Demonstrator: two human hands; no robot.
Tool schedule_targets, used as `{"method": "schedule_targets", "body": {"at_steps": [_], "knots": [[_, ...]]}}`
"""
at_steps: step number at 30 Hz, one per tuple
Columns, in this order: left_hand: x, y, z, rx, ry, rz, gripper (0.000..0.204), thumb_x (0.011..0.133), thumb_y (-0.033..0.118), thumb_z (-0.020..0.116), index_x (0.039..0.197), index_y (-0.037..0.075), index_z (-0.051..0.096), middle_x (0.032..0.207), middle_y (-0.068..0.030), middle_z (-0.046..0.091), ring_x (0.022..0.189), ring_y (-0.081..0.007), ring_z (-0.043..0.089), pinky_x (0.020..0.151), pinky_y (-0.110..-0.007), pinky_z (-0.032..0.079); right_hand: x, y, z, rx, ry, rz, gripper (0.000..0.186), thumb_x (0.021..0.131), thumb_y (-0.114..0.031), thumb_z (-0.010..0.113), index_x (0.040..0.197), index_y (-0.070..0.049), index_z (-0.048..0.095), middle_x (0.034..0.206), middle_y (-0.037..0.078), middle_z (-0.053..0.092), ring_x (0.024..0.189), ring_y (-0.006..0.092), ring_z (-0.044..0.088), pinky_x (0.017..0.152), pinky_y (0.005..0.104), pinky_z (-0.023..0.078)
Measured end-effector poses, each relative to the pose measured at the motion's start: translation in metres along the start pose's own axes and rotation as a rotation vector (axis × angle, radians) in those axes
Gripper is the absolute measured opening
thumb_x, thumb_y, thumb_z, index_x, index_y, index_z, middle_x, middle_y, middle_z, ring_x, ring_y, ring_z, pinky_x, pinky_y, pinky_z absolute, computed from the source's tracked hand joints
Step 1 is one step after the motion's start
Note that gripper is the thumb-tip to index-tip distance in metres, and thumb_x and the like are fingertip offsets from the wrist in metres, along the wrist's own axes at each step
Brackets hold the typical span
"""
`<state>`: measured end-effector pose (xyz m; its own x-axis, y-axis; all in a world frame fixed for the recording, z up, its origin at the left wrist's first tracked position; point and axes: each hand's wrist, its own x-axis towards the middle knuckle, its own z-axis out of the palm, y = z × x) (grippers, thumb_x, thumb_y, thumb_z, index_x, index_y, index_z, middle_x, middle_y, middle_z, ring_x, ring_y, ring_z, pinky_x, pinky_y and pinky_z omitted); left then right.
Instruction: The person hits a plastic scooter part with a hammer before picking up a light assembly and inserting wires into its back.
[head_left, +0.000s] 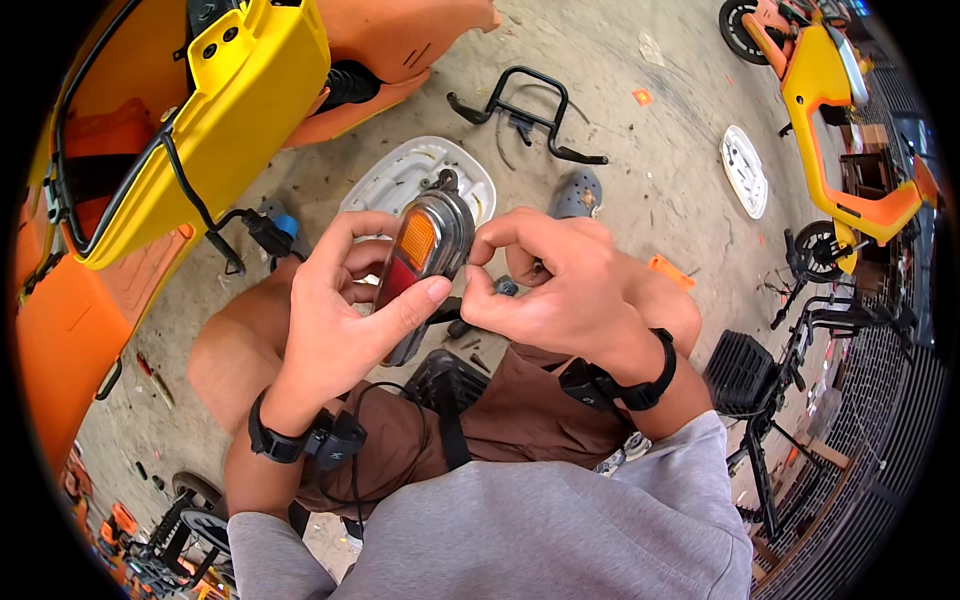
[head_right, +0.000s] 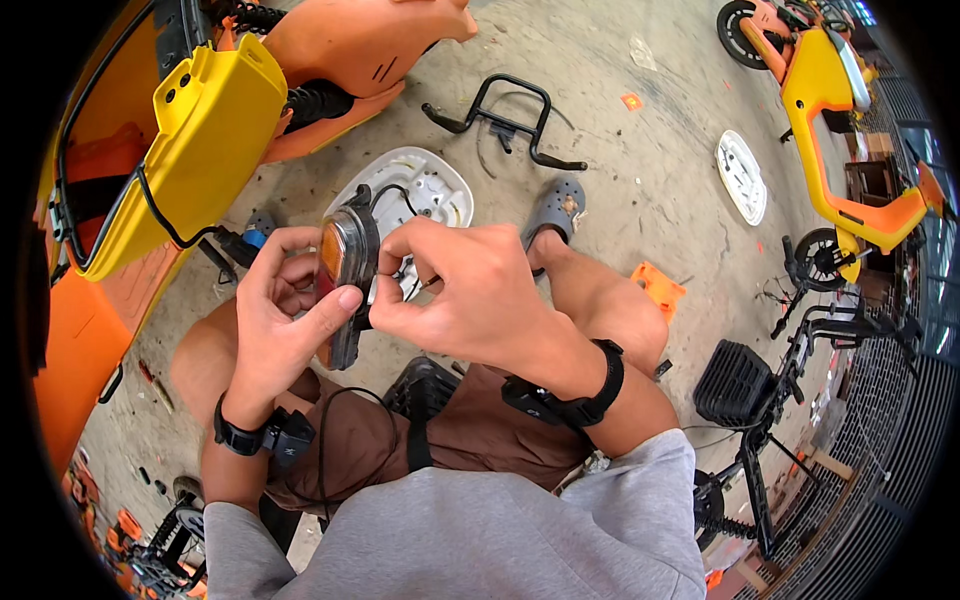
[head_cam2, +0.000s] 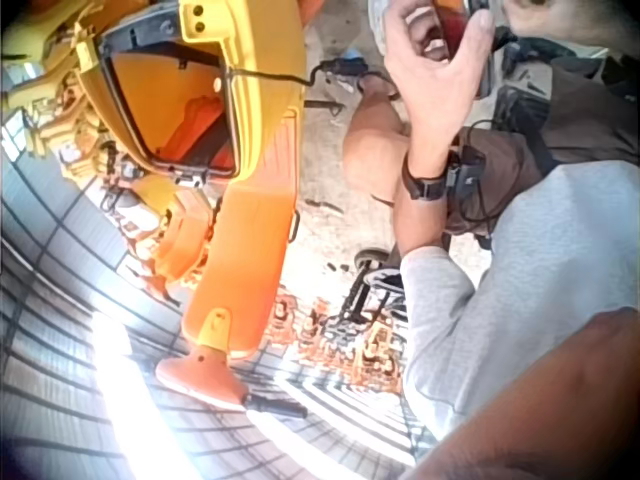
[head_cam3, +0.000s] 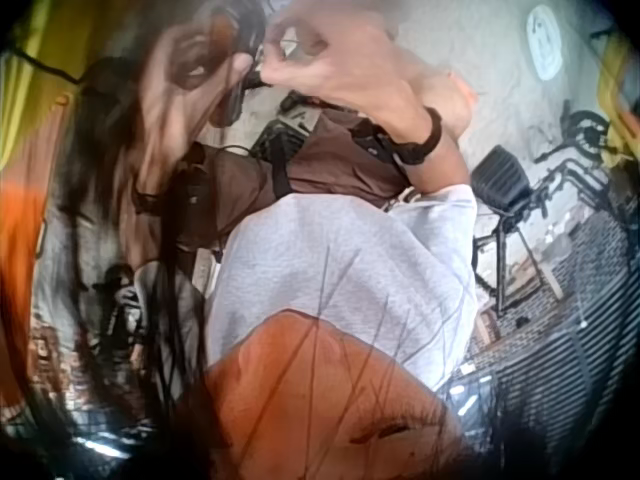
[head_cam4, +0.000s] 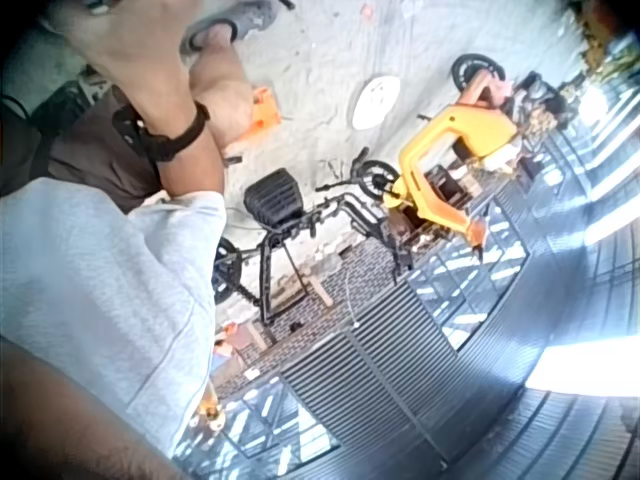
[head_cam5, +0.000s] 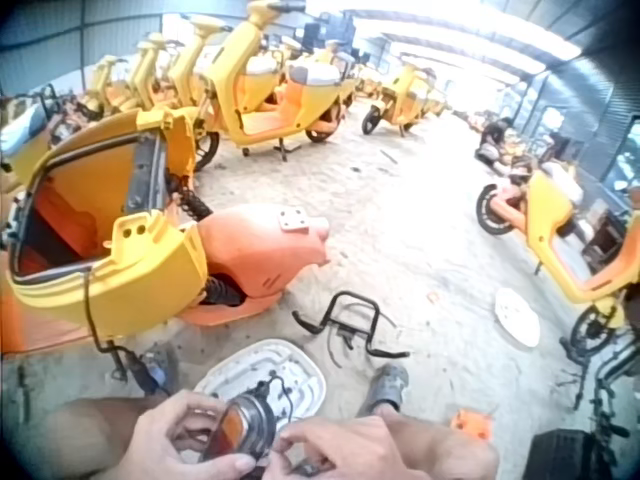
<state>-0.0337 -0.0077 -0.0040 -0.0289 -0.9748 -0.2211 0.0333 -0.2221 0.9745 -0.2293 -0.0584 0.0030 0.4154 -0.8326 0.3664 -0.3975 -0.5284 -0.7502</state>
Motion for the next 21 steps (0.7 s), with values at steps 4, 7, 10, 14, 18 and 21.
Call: {"method": "schedule_targets", "body": {"at_steps": [4,7,10,14,18,21], "knots": [[0.0,0.0,0.0,0.009,-0.025,-0.005,0.049,0.081,0.014,0.082,0.117,-0.002,0.052,0.094,-0.012,0.07,0.078,-0.0097,0.066,0.066,-0.022,0.054,0.0,0.002,-0.001,0.042,-0.028,0.003,0.018,0.063,-0.002,0.073,0.077,-0.007,0.063,0.049,-0.005,0.031,0.042,0.0029,0.029,0.043,0.0221,0.025],[-0.001,0.002,0.0,-0.014,-0.047,-0.016,0.048,0.081,0.013,0.081,0.116,-0.002,0.052,0.093,-0.0124,0.071,0.078,-0.0099,0.066,0.065,-0.022,0.054,0.0,-0.001,-0.005,0.05,-0.062,0.047,0.018,0.062,-0.006,0.075,0.073,-0.007,0.06,0.048,0.0,0.042,0.039,0.0098,0.041,0.04,0.0258,0.035],[-0.001,0.001,0.0,-0.01,-0.055,-0.026,0.048,0.081,0.014,0.081,0.116,-0.002,0.053,0.093,-0.0128,0.071,0.077,-0.0101,0.066,0.064,-0.022,0.054,0.0,0.0,-0.005,0.066,-0.068,0.056,0.018,0.061,-0.006,0.075,0.072,-0.007,0.06,0.048,0.0,0.041,0.04,0.0097,0.04,0.04,0.0259,0.034],[-0.001,0.001,0.001,0.001,-0.063,-0.009,0.047,0.081,0.013,0.081,0.116,-0.001,0.053,0.092,-0.0123,0.071,0.077,-0.0092,0.066,0.063,-0.022,0.054,0.0,-0.001,-0.008,0.06,-0.101,0.077,0.018,0.061,-0.006,0.074,0.072,-0.007,0.059,0.049,0.0,0.041,0.039,0.0105,0.04,0.041,0.0265,0.034],[0.0,0.002,-0.002,0.111,-0.067,-0.011,0.044,0.083,0.012,0.079,0.117,-0.001,0.054,0.089,-0.011,0.071,0.076,-0.0081,0.065,0.063,-0.021,0.052,0.001,0.0,-0.013,0.079,-0.14,0.082,0.017,0.061,-0.006,0.073,0.071,-0.007,0.059,0.048,0.0,0.04,0.04,0.0105,0.039,0.041,0.0262,0.034],[0.004,-0.006,-0.011,-0.005,-0.005,-0.033,0.039,0.087,0.011,0.074,0.117,-0.003,0.054,0.088,-0.0102,0.071,0.076,-0.0077,0.064,0.065,-0.021,0.051,0.002,-0.004,-0.016,0.106,-0.145,0.132,0.017,0.063,-0.005,0.073,0.073,-0.007,0.06,0.048,-0.001,0.037,0.04,0.0089,0.037,0.041,0.0253,0.031]]}}
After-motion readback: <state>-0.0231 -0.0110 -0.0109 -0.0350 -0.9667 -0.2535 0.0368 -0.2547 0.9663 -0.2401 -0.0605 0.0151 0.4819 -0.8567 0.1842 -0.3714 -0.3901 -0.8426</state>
